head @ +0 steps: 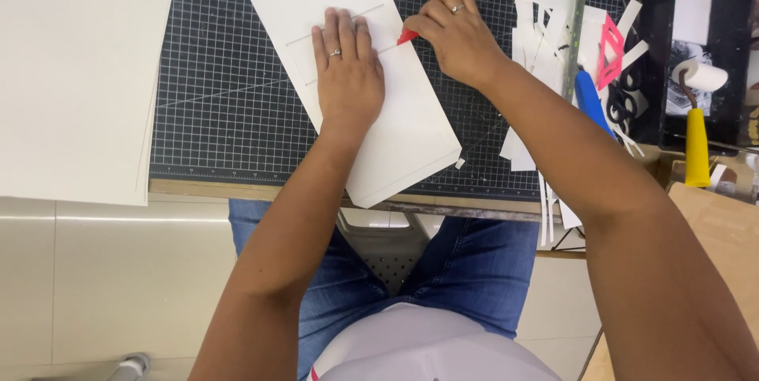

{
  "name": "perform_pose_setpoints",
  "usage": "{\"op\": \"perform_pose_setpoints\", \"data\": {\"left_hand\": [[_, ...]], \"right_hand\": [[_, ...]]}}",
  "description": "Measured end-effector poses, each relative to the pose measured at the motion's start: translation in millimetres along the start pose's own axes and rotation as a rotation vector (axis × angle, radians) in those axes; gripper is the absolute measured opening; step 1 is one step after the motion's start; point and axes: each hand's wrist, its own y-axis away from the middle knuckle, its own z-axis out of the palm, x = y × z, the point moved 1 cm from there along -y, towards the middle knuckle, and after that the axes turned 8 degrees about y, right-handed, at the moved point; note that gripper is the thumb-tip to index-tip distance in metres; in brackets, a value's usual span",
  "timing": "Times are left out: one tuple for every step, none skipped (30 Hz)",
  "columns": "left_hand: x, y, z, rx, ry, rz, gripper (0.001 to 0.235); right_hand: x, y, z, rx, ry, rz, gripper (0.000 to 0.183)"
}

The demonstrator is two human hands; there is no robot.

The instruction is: Assembling and folding white cardstock components using a manual scraper and a roller on a cutting mat.

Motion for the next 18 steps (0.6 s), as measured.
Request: {"op": "perform_pose_setpoints", "data": {"left_hand": [[-0.8, 1.8, -1.8, -0.004, -0.001, -0.001, 0.053], [-1.4, 3.5, -3.9, 0.000, 0.005, 0.003, 0.053], [0.4, -0.7, -5.3, 0.012, 0.015, 0.016, 0.053], [2.7, -2.1, -2.6, 0.018, 0.020, 0.025, 0.053], [1.2, -0.3, -2.2, 0.033, 0.019, 0.022, 0.052], [-0.9, 1.5, -1.8, 0.049, 0.018, 0.019, 0.052], [-1.3, 2.9, -3.3, 0.051, 0.017, 0.018, 0.052], [-1.9, 3.8, -4.9, 0.087, 0.028, 0.036, 0.050], [-2.3, 3.7, -6.3, 0.127, 0.038, 0.050, 0.049], [-1.3, 2.1, -5.5, 0.132, 0.036, 0.047, 0.049], [-1.3, 2.2, -4.1, 0.107, 0.034, 0.036, 0.050], [-1.6, 2.1, -2.3, 0.083, 0.033, 0.026, 0.050], [-2.3, 1.5, -2.1, 0.084, 0.033, 0.020, 0.050], [-2.6, 1.0, -1.8, 0.102, 0.028, 0.030, 0.050], [-1.7, 2.1, -0.8, 0.116, 0.027, 0.043, 0.050], [0.1, 3.8, -0.3, 0.113, 0.031, 0.040, 0.050], [-0.7, 3.2, -1.2, 0.096, 0.026, 0.033, 0.051], [-1.5, 2.5, -2.4, 0.079, 0.021, 0.026, 0.051]], "right_hand": [[-4.4, -1.0, 1.1, -0.001, -0.003, 0.001, 0.054], [-8.7, -2.0, 1.9, -0.001, -0.004, 0.011, 0.055], [-7.4, -3.3, 0.4, 0.001, 0.008, 0.024, 0.055], [-5.8, -4.4, -6.1, 0.001, 0.018, 0.028, 0.055], [-7.1, -9.2, -9.3, -0.108, -0.082, 0.076, 0.053], [-8.9, -14.3, -12.2, -0.218, -0.182, 0.123, 0.051], [-10.4, -14.2, -15.4, -0.217, -0.182, 0.121, 0.051], [-11.3, -14.5, -18.3, -0.168, -0.210, 0.166, 0.041], [-10.7, -15.6, -21.3, -0.118, -0.238, 0.206, 0.031], [-11.7, -11.6, -18.5, -0.116, -0.236, 0.200, 0.031], [-14.5, -7.6, -15.6, -0.029, -0.113, 0.154, 0.039], [-17.3, -3.6, -12.1, 0.058, 0.009, 0.107, 0.047], [-15.1, -8.9, -9.2, 0.057, 0.008, 0.101, 0.047], [-12.4, -13.9, -5.8, 0.025, 0.019, 0.125, 0.052], [-10.9, -16.4, -2.9, -0.010, 0.030, 0.154, 0.058], [-8.6, -21.2, -0.5, -0.016, 0.029, 0.152, 0.058], [-5.4, -30.2, 2.3, 0.021, 0.034, 0.147, 0.055], [-2.4, -39.4, 4.8, 0.059, 0.039, 0.141, 0.053]]}}
